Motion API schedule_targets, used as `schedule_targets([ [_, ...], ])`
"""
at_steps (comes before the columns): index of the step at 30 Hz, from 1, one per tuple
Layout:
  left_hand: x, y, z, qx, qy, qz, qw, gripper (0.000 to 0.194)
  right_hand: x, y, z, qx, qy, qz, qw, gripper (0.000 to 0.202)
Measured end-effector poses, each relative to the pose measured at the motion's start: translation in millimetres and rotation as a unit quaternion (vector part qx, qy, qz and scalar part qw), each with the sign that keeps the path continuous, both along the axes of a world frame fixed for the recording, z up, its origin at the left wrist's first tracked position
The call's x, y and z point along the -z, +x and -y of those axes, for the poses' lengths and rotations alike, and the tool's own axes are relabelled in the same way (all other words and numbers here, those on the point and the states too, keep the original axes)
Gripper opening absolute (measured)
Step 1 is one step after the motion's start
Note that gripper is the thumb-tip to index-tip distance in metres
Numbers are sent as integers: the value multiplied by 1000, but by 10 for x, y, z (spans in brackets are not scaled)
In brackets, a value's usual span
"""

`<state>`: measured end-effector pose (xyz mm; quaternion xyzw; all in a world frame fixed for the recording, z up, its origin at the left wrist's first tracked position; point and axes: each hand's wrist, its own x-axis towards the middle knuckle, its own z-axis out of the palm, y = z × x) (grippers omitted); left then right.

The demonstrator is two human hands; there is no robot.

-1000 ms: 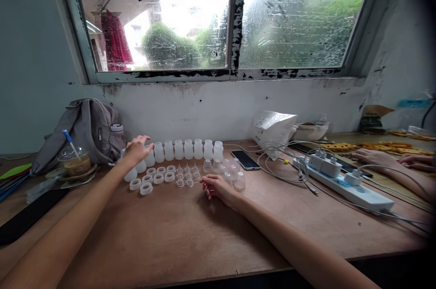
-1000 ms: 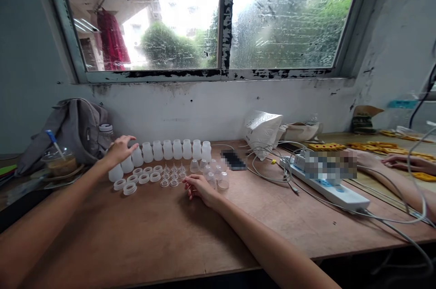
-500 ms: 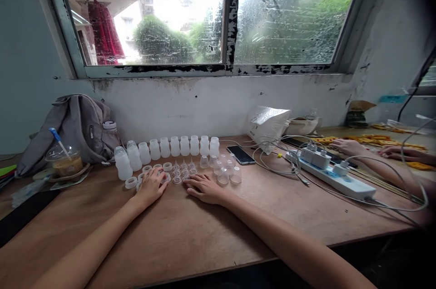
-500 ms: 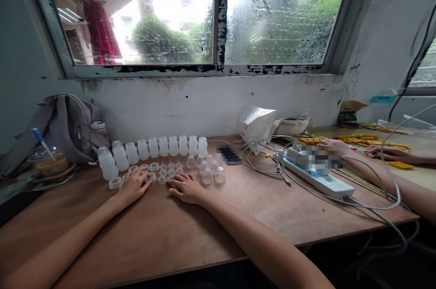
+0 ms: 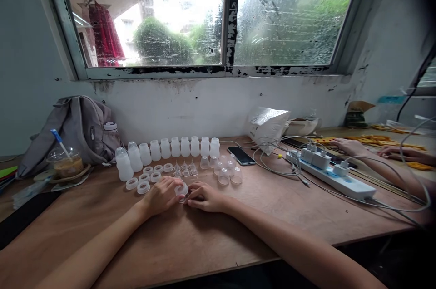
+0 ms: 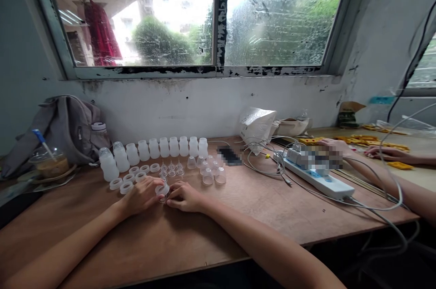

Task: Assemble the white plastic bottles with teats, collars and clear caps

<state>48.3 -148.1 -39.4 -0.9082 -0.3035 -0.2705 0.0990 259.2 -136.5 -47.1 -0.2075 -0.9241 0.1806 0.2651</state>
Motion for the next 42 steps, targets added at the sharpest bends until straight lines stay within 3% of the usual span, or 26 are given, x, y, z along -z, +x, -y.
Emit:
schedule_targets([
  [6,27,22,0,1,-67,-33,997,35,29,23,-68,85,18,-73,994,17],
  [11,17,26,26,-6,-109,16,994,52,25,14,-56,89,30,-65,993,17],
  [15,-1,47,33,-15,-143,51,988,24,27,-1,-38,85,35,-68,993,14],
  [17,-7,61,29,-29,-166,82,982,19,24,6,-29,85,40,-72,993,11],
  [21,-3,104,42,-72,-225,184,954,19,5,17,12,72,33,-96,992,27],
  [24,12,160,79,-66,-259,239,934,18,1,-34,67,54,15,-110,992,32],
  [29,39,291,156,-39,-326,301,896,23,71,-166,93,102,4,-146,984,10],
  [32,47,350,189,-43,-357,336,870,29,102,-176,54,154,-7,-170,973,6],
  [37,30,368,225,-60,-319,325,888,34,74,-125,6,189,-9,-160,969,7],
  [42,13,363,257,-20,-350,282,893,28,38,-115,-11,201,-13,-179,963,6],
])
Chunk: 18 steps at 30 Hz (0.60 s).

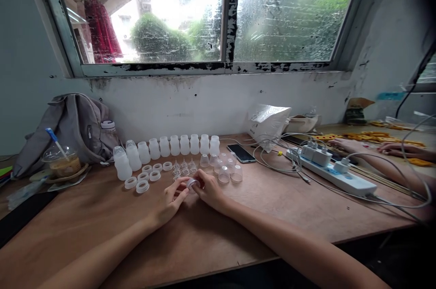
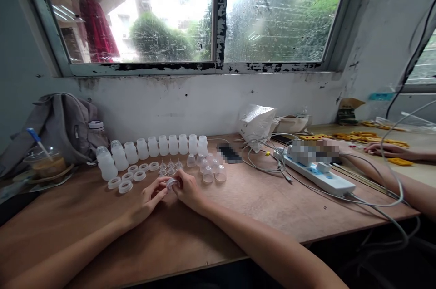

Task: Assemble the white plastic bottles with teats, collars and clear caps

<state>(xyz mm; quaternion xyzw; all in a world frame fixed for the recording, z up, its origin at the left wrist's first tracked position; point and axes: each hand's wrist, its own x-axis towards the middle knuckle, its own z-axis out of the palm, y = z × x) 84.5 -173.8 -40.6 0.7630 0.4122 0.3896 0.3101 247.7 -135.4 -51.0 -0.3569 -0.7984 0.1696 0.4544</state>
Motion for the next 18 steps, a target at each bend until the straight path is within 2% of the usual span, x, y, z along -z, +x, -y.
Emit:
schedule_targets([
  [6,24,-12,0,25,-41,50,998,44,-55,-7,-22,-23,-71,-52,996,12],
  [10,16,-30,8,40,-50,62,996,49,-52,-14,-34,-30,-79,-57,995,13],
  [18,54,-64,16,53,-4,-39,998,49,53,-38,-15,-23,-58,-19,998,14],
])
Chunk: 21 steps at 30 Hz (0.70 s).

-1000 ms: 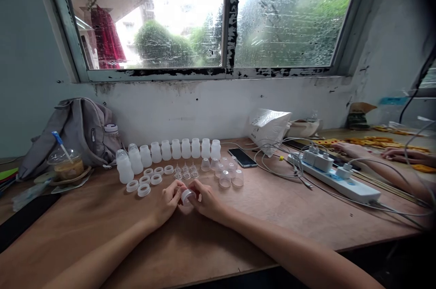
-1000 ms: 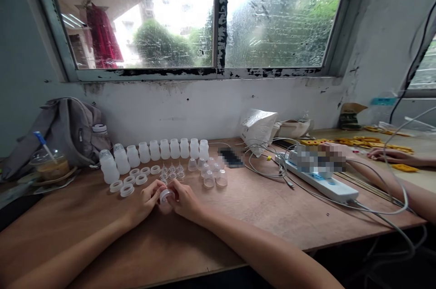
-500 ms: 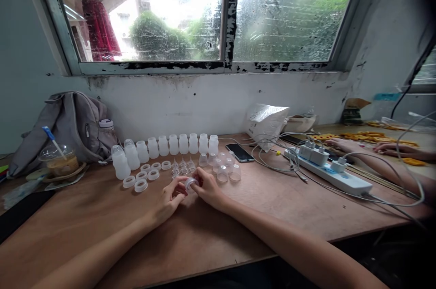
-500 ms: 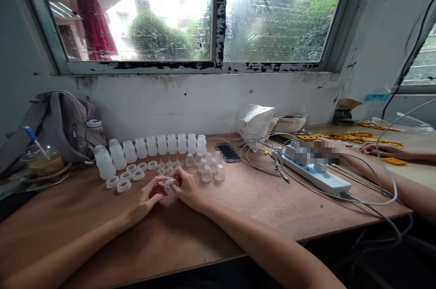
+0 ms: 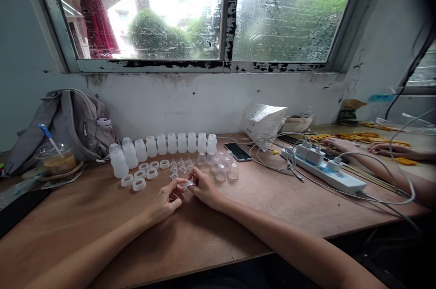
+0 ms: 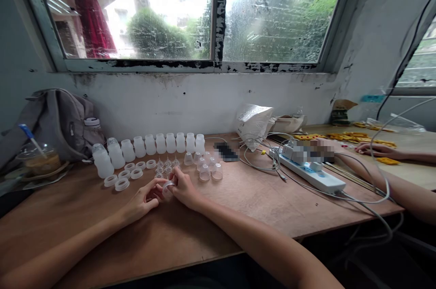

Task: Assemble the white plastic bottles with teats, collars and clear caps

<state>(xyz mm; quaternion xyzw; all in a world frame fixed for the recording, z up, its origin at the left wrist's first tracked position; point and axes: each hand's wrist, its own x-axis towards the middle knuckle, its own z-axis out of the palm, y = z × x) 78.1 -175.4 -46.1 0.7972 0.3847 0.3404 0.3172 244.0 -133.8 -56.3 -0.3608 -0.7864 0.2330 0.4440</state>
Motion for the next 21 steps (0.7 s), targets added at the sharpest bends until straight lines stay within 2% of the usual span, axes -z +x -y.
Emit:
schedule_targets([
  [3,-88,-76,-51,-18,104,-130,986,41,27,7,-25,-6,10,26,1000,17],
  [5,-233,-184,-154,-81,213,-244,943,28,32,40,-66,12,12,26,1000,20],
  [6,-329,-254,-233,-142,254,-290,912,22,32,65,-92,22,4,19,1000,22],
  [7,-437,-332,-329,-215,261,-321,885,22,32,94,-119,31,-10,10,999,25],
  [9,-658,-496,-563,-333,197,-371,844,29,34,152,-169,32,-45,-5,998,30],
  [11,-837,-643,-821,-403,139,-406,808,35,37,195,-201,25,-70,-17,997,32],
  [12,-895,-702,-943,-419,108,-413,802,37,37,206,-207,23,-74,-21,997,31],
  [14,-940,-787,-1152,-436,62,-410,799,36,31,210,-201,18,-73,-23,997,28],
  [16,-906,-833,-1295,-447,45,-403,797,34,18,200,-179,16,-70,-24,997,24],
  [21,-755,-869,-1372,-466,46,-386,795,29,-15,180,-137,16,-69,-30,997,20],
])
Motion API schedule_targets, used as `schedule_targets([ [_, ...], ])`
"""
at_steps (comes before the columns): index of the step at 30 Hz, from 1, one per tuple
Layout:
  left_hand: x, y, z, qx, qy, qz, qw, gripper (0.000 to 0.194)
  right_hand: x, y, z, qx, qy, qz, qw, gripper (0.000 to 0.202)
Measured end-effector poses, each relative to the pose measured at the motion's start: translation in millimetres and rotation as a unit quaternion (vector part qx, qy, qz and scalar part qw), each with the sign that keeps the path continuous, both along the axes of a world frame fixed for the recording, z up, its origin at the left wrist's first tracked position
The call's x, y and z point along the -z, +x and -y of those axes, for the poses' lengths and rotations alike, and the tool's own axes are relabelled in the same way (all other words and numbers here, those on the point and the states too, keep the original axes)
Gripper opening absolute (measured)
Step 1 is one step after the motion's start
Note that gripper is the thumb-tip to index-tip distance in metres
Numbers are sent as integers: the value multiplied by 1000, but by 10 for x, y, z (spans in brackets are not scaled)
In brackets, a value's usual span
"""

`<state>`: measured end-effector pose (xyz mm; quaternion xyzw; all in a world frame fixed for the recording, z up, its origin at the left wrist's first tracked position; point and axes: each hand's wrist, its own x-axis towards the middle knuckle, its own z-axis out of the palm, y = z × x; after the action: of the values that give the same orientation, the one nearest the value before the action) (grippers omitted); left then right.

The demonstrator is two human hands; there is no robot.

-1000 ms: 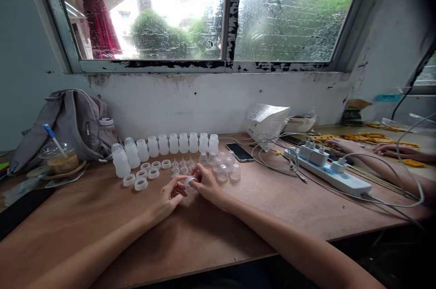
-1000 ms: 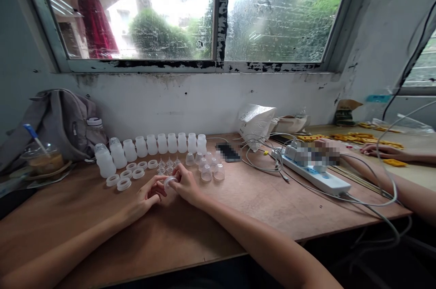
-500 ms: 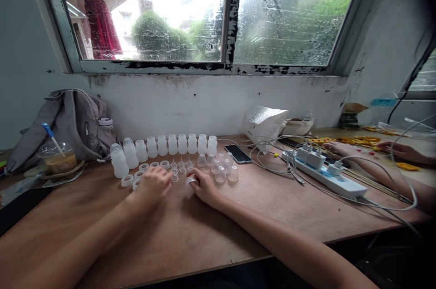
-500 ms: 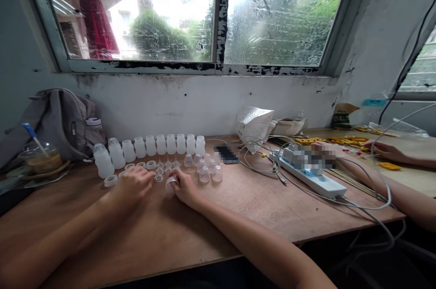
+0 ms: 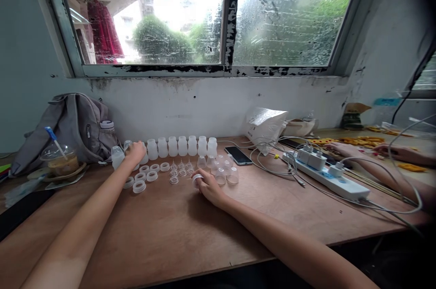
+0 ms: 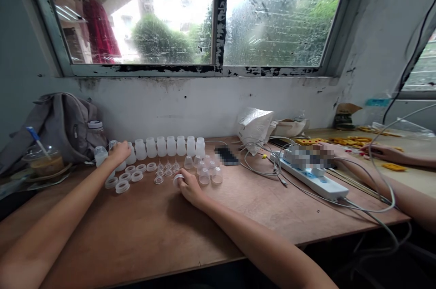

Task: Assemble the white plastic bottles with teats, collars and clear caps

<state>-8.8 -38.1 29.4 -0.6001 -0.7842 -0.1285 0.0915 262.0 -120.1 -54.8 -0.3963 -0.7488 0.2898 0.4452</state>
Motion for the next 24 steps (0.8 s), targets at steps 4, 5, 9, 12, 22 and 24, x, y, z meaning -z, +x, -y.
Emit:
schedule_targets([
  [4,-22,58,144,38,43,-16,998,32,-17,6,6,10,-7,-5,1000,19],
  [5,-49,90,203,44,57,-22,997,33,-22,9,9,12,-10,-7,1000,19],
  [9,-144,255,530,103,196,-51,974,31,-47,22,37,3,-37,-23,999,16],
  [12,-86,379,811,214,302,-40,928,23,-60,17,59,-41,-79,-60,994,21],
  [22,627,601,1145,391,222,164,878,22,-36,-25,13,-66,-177,-201,961,34],
  [24,675,613,1166,400,161,226,873,38,-49,-21,24,-66,-165,-210,961,31],
])
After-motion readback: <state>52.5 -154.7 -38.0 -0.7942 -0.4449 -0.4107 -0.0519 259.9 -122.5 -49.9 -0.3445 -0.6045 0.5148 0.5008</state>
